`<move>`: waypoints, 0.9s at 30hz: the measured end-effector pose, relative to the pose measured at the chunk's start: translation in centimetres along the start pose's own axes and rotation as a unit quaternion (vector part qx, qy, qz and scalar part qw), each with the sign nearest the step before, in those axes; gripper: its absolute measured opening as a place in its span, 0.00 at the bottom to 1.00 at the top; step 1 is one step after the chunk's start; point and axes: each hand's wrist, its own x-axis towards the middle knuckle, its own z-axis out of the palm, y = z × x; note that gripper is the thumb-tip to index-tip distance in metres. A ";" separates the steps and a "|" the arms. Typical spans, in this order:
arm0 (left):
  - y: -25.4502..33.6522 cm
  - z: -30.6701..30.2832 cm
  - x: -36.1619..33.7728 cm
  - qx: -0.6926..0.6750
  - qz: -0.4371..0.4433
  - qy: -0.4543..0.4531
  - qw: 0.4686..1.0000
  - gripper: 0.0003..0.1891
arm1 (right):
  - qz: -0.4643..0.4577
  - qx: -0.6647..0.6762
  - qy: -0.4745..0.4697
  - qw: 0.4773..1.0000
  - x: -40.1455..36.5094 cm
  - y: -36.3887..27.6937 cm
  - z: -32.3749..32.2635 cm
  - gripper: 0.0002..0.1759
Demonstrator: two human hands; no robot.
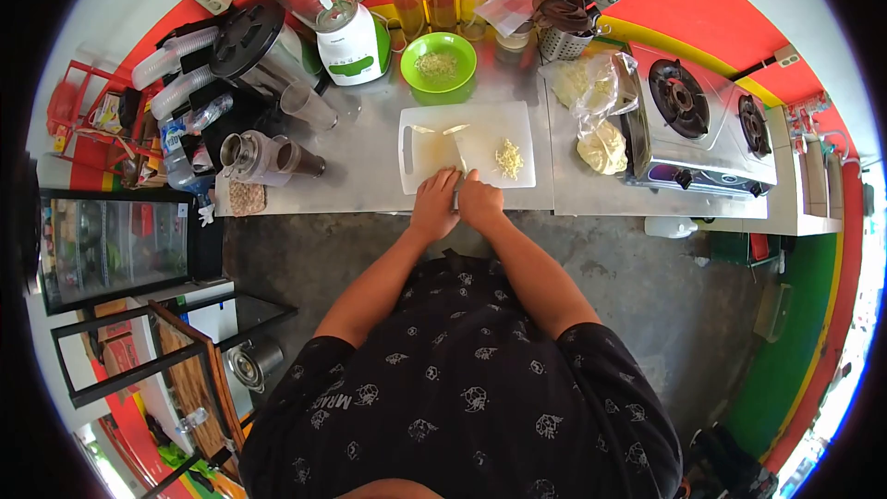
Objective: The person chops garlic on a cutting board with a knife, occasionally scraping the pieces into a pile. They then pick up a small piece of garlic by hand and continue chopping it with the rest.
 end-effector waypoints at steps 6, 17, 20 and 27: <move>0.0 -0.4 0.1 -0.034 -0.012 -0.022 0.999 0.42 | -0.002 -0.002 -0.007 1.000 -0.4 0.0 0.4 0.26; -0.1 -0.4 0.0 -0.051 -0.014 -0.024 0.998 0.41 | 0.003 -0.001 -0.006 1.000 -0.7 -0.3 0.4 0.28; -0.2 -0.1 -0.2 -0.039 -0.017 -0.022 0.999 0.41 | -0.010 -0.007 -0.010 1.000 0.0 -0.2 0.4 0.29; 0.0 -0.6 -0.1 -0.040 -0.015 -0.025 0.999 0.41 | -0.010 -0.012 -0.018 1.000 -0.6 -0.3 0.2 0.30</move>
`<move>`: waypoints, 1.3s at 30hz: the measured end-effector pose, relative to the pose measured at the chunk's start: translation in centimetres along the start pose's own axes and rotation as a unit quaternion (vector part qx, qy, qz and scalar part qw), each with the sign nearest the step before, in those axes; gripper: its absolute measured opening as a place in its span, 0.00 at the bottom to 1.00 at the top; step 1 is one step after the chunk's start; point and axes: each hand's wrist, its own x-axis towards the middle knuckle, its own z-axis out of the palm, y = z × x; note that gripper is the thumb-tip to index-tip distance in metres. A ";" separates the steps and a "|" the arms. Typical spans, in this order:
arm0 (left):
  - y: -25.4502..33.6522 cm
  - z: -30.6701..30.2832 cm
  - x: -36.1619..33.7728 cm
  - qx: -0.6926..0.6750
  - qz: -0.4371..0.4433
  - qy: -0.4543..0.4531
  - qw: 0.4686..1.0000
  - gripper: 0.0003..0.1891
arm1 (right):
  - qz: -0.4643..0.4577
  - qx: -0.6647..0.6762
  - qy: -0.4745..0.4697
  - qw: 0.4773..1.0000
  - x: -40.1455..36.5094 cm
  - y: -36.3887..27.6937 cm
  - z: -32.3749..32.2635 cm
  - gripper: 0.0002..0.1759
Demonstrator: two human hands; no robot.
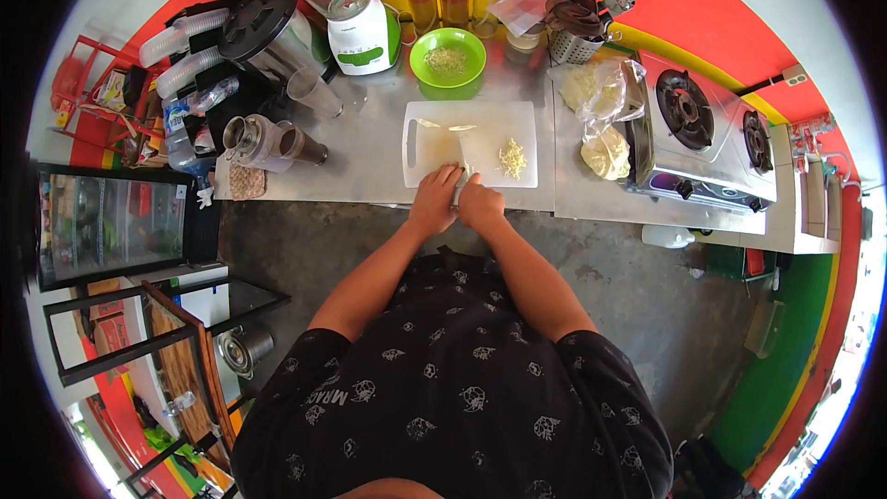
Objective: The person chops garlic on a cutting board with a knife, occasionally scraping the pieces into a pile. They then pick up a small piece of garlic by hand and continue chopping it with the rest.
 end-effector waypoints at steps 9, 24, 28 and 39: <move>-0.3 0.1 0.1 0.003 0.003 0.004 1.000 0.42 | 0.003 -0.001 -0.018 1.000 0.3 -0.2 -0.5 0.32; -0.9 0.3 0.1 0.012 0.015 0.015 1.000 0.41 | 0.016 0.014 0.001 1.000 0.5 -0.3 0.4 0.34; -0.9 0.4 0.1 0.017 0.014 0.020 1.000 0.41 | -0.004 0.006 -0.005 1.000 1.4 -0.1 -0.4 0.33; -0.9 0.0 0.2 0.003 0.023 0.028 0.999 0.41 | -0.006 0.002 -0.027 1.000 0.7 -0.4 -1.1 0.30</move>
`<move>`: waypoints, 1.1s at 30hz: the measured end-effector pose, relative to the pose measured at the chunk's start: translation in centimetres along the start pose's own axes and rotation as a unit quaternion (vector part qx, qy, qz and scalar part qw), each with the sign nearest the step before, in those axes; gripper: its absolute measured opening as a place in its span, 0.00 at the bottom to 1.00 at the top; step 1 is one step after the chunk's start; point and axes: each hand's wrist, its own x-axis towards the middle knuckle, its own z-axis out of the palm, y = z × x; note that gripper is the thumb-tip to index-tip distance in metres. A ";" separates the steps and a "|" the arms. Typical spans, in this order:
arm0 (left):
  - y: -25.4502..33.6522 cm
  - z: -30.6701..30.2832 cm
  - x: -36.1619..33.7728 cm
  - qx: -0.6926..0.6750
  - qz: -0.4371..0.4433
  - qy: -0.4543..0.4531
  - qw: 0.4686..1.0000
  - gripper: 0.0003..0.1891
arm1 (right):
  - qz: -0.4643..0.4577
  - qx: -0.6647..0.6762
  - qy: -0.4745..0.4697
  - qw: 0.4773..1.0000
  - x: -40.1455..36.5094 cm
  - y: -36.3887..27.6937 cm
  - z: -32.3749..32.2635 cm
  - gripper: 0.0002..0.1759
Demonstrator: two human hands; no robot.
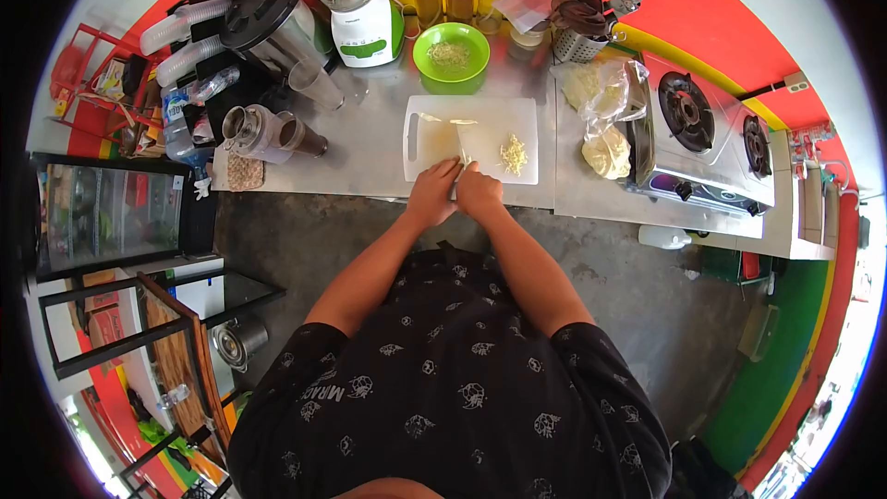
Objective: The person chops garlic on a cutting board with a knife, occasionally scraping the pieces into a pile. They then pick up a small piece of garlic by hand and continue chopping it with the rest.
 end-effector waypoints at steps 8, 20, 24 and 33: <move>-0.3 0.1 0.1 0.020 0.000 -0.010 1.000 0.39 | 0.003 0.016 0.060 0.998 0.0 0.1 1.5 0.26; 0.5 -0.6 0.0 0.029 -0.006 -0.015 0.999 0.38 | 0.010 0.009 0.061 0.998 0.6 0.3 1.5 0.23; 0.6 -0.8 0.1 0.012 -0.012 -0.032 0.999 0.38 | 0.005 0.004 0.071 0.997 0.0 0.3 1.2 0.22; 0.8 -1.0 0.0 0.010 -0.015 -0.020 1.000 0.36 | 0.007 -0.001 0.068 0.998 0.3 0.0 1.1 0.23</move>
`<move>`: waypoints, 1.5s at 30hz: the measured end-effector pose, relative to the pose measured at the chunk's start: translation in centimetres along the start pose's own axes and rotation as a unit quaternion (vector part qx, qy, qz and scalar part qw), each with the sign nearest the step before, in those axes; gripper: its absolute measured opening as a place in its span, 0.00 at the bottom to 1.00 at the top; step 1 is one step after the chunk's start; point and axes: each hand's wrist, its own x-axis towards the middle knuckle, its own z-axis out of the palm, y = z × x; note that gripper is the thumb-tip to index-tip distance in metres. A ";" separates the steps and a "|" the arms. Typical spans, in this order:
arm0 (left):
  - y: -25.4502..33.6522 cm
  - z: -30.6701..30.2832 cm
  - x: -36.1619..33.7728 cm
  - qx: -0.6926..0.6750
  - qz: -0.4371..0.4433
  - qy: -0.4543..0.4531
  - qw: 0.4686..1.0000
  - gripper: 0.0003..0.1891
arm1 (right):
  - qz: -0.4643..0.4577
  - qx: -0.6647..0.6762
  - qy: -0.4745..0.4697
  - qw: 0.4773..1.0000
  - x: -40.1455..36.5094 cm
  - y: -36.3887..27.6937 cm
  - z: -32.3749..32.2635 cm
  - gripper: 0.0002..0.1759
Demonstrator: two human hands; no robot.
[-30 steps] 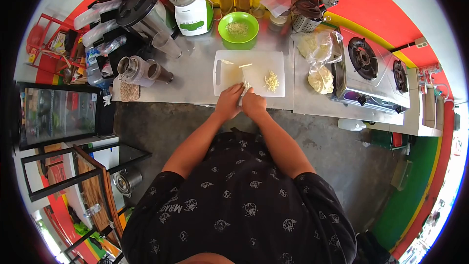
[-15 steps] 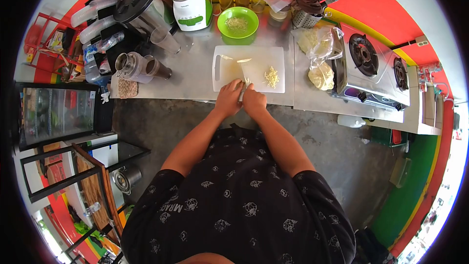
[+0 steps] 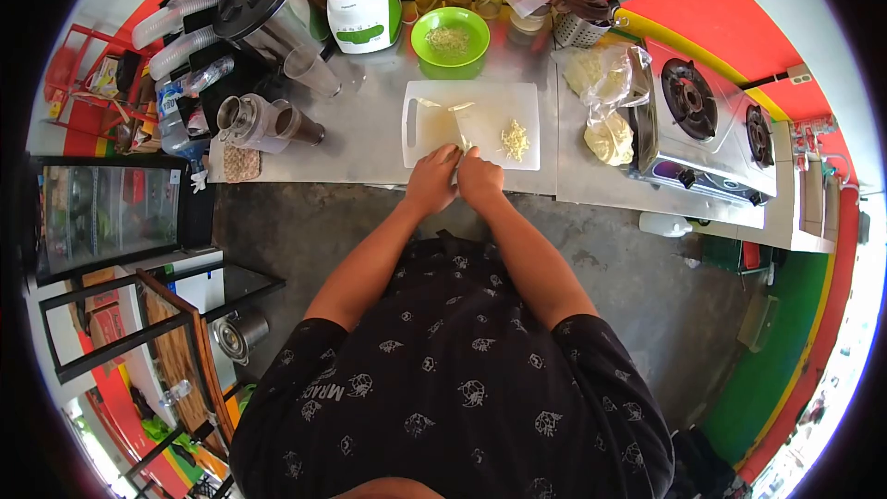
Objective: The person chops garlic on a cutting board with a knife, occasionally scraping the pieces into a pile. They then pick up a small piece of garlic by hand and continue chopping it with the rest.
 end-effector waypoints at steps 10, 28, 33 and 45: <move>0.1 0.0 0.0 0.019 -0.003 0.006 1.000 0.35 | -0.009 -0.001 -0.001 1.000 0.1 0.2 0.4 0.25; -0.2 0.1 -0.1 -0.020 0.011 0.025 0.999 0.33 | -0.009 0.008 -0.004 1.000 -0.2 0.1 0.9 0.29; -0.3 0.2 -0.1 -0.011 0.019 0.022 1.000 0.35 | -0.029 -0.014 -0.014 0.999 -0.1 0.0 0.0 0.28; -0.4 0.3 0.2 -0.010 0.013 0.002 1.000 0.36 | -0.013 -0.022 -0.002 1.000 0.2 0.0 1.0 0.27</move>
